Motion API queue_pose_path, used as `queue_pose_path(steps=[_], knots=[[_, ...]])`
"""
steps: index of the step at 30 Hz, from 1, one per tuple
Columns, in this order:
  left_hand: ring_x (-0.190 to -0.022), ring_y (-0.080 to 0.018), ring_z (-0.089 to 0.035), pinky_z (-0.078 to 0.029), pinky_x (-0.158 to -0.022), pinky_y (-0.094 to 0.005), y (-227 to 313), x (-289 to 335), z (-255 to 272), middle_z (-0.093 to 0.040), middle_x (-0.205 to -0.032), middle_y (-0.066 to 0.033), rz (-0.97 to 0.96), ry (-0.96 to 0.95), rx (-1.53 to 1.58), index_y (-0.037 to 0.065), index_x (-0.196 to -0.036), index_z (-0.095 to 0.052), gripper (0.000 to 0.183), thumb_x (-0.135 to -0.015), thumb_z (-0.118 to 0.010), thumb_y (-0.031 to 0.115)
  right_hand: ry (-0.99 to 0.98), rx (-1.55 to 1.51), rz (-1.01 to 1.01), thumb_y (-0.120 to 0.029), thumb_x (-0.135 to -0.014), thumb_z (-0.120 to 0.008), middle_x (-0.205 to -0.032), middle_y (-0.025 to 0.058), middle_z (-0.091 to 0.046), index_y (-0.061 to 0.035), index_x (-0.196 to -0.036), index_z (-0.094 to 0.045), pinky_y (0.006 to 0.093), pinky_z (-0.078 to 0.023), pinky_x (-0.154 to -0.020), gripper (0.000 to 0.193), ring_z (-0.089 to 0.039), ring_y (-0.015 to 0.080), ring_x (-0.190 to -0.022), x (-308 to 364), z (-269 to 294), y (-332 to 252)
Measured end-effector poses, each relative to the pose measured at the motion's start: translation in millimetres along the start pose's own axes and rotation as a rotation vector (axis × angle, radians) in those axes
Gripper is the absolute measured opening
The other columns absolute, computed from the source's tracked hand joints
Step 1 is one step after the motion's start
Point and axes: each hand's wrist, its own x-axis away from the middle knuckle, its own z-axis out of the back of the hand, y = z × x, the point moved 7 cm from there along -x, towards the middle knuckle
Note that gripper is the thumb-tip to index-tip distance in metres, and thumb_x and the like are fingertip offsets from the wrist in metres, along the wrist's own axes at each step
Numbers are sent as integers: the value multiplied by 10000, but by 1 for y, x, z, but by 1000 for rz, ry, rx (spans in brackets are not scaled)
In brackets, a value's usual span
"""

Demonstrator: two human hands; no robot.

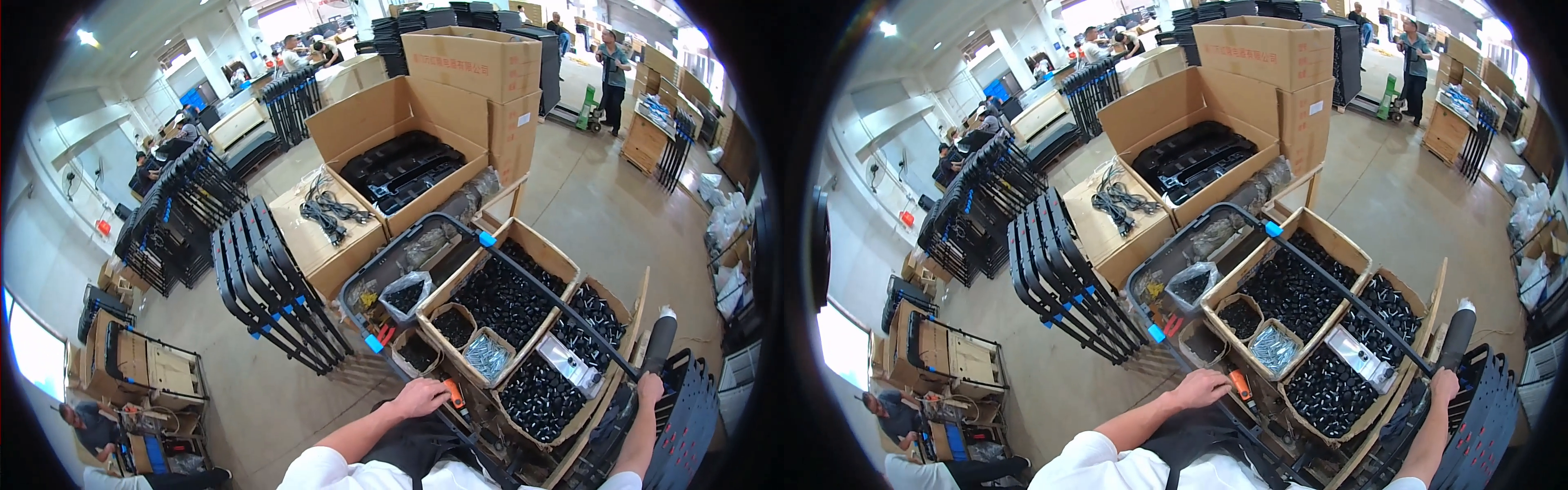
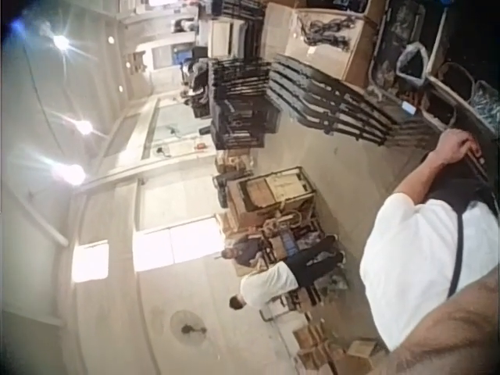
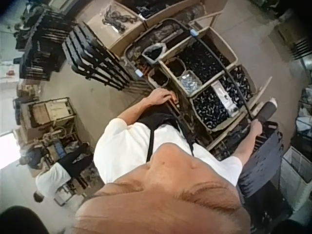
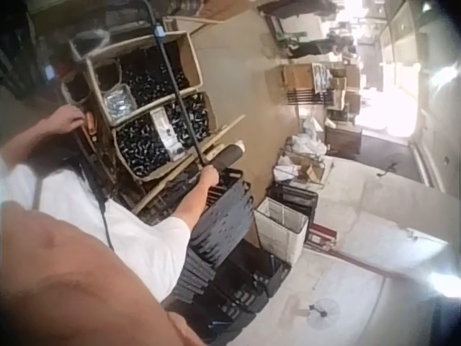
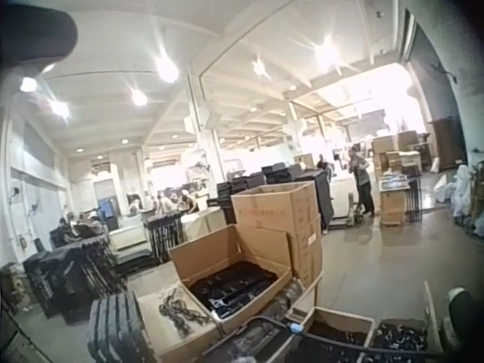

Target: Assembling plastic and metal components onto a frame in a factory setting.

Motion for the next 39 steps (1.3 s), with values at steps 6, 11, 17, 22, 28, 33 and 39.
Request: queue_pose_path(steps=[6,11,17,22,28,33,39], knots=[[-1011,-370,-710,-575,-886,-470,-22,-26,71,-763,-1056,-150,51,281,92,62,-1064,-773,205,-1004,-676,233,-175,-290,-140,-489,-1014,-577,-1206,292,-735,13,-1145,-758,578,-555,-973,550,-693,487,-1168,58,29,-31],[-1015,-348,-731,-580,-905,-445,-48,-76,86,-775,-1059,-150,58,348,188,54,-1061,-778,177,-1005,-692,198,-216,-412,2,-472,-911,-695,-1092,265,-765,-45,-1100,-785,563,-580,-911,475,-736,456,-1065,130,51,-129],[-966,-349,-735,-587,-873,-445,-13,-96,57,-774,-1013,-141,-195,91,195,45,-1042,-779,159,-989,-709,178,-158,-614,106,-236,-895,-668,-1063,221,-774,-63,-1017,-791,527,-569,-939,245,-731,415,-1036,142,34,-198],[-923,-357,-706,-568,-830,-447,3,-61,41,-740,-967,-137,-244,-143,161,43,-1040,-764,136,-974,-713,150,-174,-645,157,-250,-928,-679,-1288,183,-693,-125,-1244,-744,503,-542,-1027,346,-665,405,-1214,123,15,-248],[-926,-355,-716,-572,-842,-446,2,-26,47,-755,-980,-134,-166,-143,158,64,-1059,-777,136,-977,-712,151,17,-672,206,-313,-966,-694,-1285,192,-695,-100,-1379,-656,497,-527,-1070,467,-655,384,-1249,60,-12,-318],[-939,-336,-705,-569,-845,-438,-4,-12,54,-743,-966,-119,-32,-98,97,80,-1075,-778,144,-972,-709,153,-60,-494,304,-410,-957,-699,-1232,199,-732,-135,-1397,-664,489,-527,-1060,520,-673,368,-1218,24,-38,-369],[-980,-319,-711,-565,-888,-442,5,-10,36,-754,-992,-98,-46,-79,34,103,-1085,-777,163,-997,-691,210,36,-669,351,-433,-1115,-390,-1156,239,-744,-102,-1265,-699,567,-529,-990,477,-695,446,-1122,5,-73,-346]])
